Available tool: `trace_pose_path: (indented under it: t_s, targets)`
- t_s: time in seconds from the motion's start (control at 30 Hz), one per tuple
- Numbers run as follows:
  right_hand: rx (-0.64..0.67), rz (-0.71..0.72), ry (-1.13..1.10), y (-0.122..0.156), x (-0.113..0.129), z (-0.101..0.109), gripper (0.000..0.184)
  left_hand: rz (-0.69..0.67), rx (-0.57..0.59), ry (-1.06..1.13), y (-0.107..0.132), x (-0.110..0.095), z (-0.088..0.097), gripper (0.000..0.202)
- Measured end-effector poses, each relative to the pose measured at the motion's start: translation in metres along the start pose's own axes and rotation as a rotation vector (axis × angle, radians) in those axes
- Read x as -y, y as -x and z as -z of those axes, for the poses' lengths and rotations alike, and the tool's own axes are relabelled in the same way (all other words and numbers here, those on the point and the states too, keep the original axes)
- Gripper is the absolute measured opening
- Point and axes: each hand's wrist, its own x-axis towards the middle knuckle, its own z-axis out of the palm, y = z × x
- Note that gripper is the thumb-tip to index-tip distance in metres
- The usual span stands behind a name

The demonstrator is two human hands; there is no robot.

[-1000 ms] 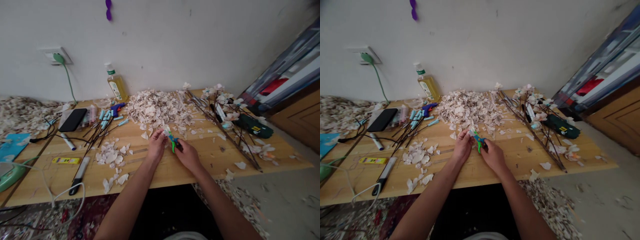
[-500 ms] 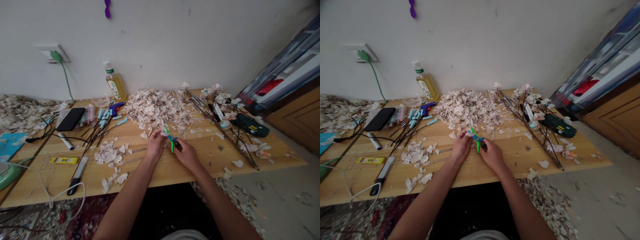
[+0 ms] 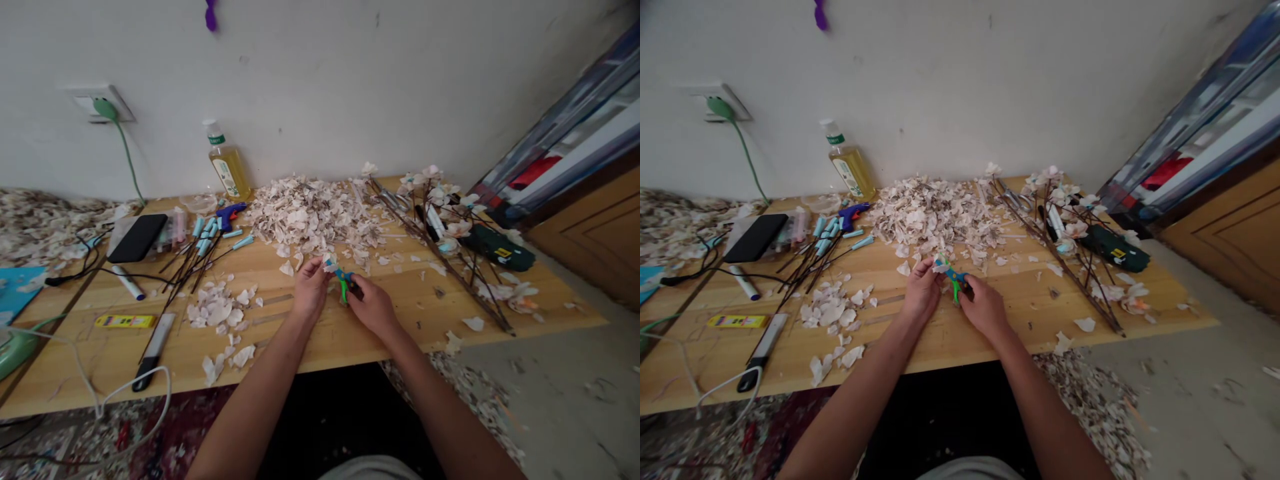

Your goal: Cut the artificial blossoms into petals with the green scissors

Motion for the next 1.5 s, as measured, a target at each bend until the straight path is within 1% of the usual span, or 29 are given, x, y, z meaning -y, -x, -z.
trace_pose_path:
  t_s: [0.17, 0.33, 0.43, 0.6, 0.73, 0.9, 1.07, 1.33, 1.43, 1.5]
  targets:
    - [0.015, 0.001, -0.059, 0.001, 0.001, 0.002, 0.028, 0.032, 0.014, -0.035, 0.002, 0.000, -0.002, 0.032]
    - [0.023, -0.006, -0.062, 0.001, -0.001, 0.002, 0.029, 0.059, 0.020, -0.062, 0.003, 0.002, -0.001, 0.032]
    - [0.014, -0.006, -0.065, 0.001, -0.003, 0.001, 0.029, 0.050, 0.021, -0.061, 0.002, 0.003, 0.001, 0.031]
    - [0.013, -0.013, -0.054, 0.000, -0.002, 0.001, 0.029, 0.033, -0.009, -0.070, 0.001, 0.003, 0.001, 0.029]
    - [0.005, -0.005, -0.049, 0.000, -0.002, 0.001, 0.030, 0.015, 0.017, -0.090, 0.001, 0.003, 0.002, 0.027]
    - [0.000, -0.011, -0.026, -0.001, -0.003, 0.000, 0.032, -0.015, 0.023, -0.195, -0.003, 0.003, 0.007, 0.024]
    - [-0.007, -0.001, -0.009, -0.001, -0.004, -0.002, 0.032, -0.069, 0.028, -0.337, -0.004, -0.002, 0.011, 0.019]
    - [-0.022, -0.005, 0.038, -0.002, -0.005, -0.003, 0.031, -0.058, 0.012, -0.439, -0.004, -0.008, 0.009, 0.014]
    - [-0.031, 0.002, 0.059, -0.001, -0.004, -0.003, 0.031, -0.044, 0.020, -0.380, -0.003, -0.008, 0.008, 0.018]
    - [-0.031, 0.006, 0.064, -0.001, -0.004, -0.003, 0.031, 0.046, 0.043, -0.253, -0.001, -0.007, 0.006, 0.023]
